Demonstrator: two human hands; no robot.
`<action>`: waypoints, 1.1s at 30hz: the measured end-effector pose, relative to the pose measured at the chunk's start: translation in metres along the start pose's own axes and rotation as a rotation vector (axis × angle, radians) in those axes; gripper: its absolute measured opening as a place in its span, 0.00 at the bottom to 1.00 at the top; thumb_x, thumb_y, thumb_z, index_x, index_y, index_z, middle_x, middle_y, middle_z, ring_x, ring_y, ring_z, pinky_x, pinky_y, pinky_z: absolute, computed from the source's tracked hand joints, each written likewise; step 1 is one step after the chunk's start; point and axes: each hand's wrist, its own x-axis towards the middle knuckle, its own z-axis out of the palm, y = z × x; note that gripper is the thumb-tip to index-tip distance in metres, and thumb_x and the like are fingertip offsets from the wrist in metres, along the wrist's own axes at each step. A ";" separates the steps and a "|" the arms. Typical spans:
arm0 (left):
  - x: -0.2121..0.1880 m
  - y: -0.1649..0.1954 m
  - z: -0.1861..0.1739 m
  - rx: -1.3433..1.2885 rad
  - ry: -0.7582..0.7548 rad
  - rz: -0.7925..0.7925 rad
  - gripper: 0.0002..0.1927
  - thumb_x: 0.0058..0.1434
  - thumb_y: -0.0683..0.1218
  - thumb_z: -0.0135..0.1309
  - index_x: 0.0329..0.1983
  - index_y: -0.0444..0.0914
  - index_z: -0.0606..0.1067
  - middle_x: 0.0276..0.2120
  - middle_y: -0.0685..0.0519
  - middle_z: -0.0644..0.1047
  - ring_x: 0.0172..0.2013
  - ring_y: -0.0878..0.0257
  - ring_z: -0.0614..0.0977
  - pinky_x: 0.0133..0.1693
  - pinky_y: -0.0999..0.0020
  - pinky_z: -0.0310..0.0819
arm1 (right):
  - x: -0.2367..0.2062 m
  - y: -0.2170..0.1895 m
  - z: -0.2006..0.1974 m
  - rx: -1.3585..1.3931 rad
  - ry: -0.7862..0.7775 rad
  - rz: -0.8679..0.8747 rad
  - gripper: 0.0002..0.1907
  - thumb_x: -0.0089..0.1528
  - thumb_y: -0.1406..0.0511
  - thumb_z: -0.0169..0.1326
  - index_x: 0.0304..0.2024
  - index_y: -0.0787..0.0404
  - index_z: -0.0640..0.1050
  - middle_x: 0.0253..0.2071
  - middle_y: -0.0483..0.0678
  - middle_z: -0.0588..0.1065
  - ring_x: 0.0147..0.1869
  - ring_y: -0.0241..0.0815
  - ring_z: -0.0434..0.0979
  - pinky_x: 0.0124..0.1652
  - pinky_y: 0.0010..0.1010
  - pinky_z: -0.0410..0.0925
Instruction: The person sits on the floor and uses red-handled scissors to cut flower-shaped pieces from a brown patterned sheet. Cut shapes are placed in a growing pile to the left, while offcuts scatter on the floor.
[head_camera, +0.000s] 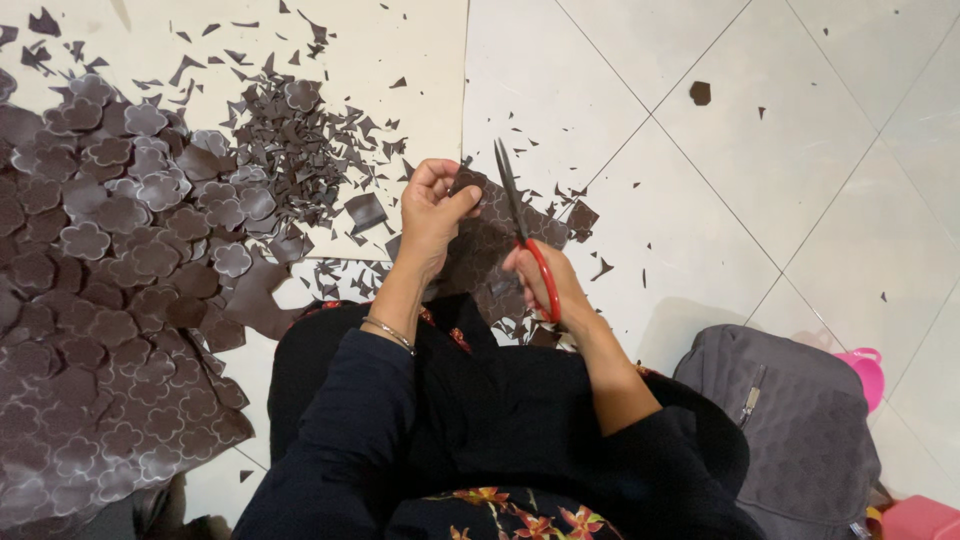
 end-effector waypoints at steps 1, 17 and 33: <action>0.000 0.000 -0.001 -0.007 -0.003 -0.011 0.14 0.63 0.34 0.59 0.49 0.34 0.71 0.39 0.52 0.79 0.37 0.68 0.81 0.37 0.73 0.80 | 0.000 -0.001 -0.002 0.009 -0.024 -0.013 0.26 0.65 0.43 0.47 0.38 0.58 0.77 0.20 0.38 0.64 0.18 0.30 0.66 0.18 0.22 0.63; -0.003 0.008 0.005 0.012 -0.017 -0.106 0.17 0.63 0.35 0.58 0.54 0.32 0.71 0.42 0.49 0.78 0.34 0.66 0.83 0.36 0.75 0.81 | -0.007 -0.012 0.003 -0.112 -0.101 -0.111 0.39 0.59 0.32 0.45 0.44 0.59 0.77 0.24 0.38 0.66 0.24 0.31 0.70 0.24 0.23 0.64; -0.004 0.010 0.005 0.012 -0.054 -0.101 0.17 0.63 0.34 0.58 0.55 0.31 0.72 0.44 0.48 0.78 0.34 0.67 0.83 0.36 0.76 0.81 | -0.004 -0.010 0.006 -0.054 -0.121 -0.088 0.46 0.54 0.26 0.41 0.39 0.60 0.75 0.21 0.36 0.62 0.19 0.29 0.67 0.20 0.22 0.67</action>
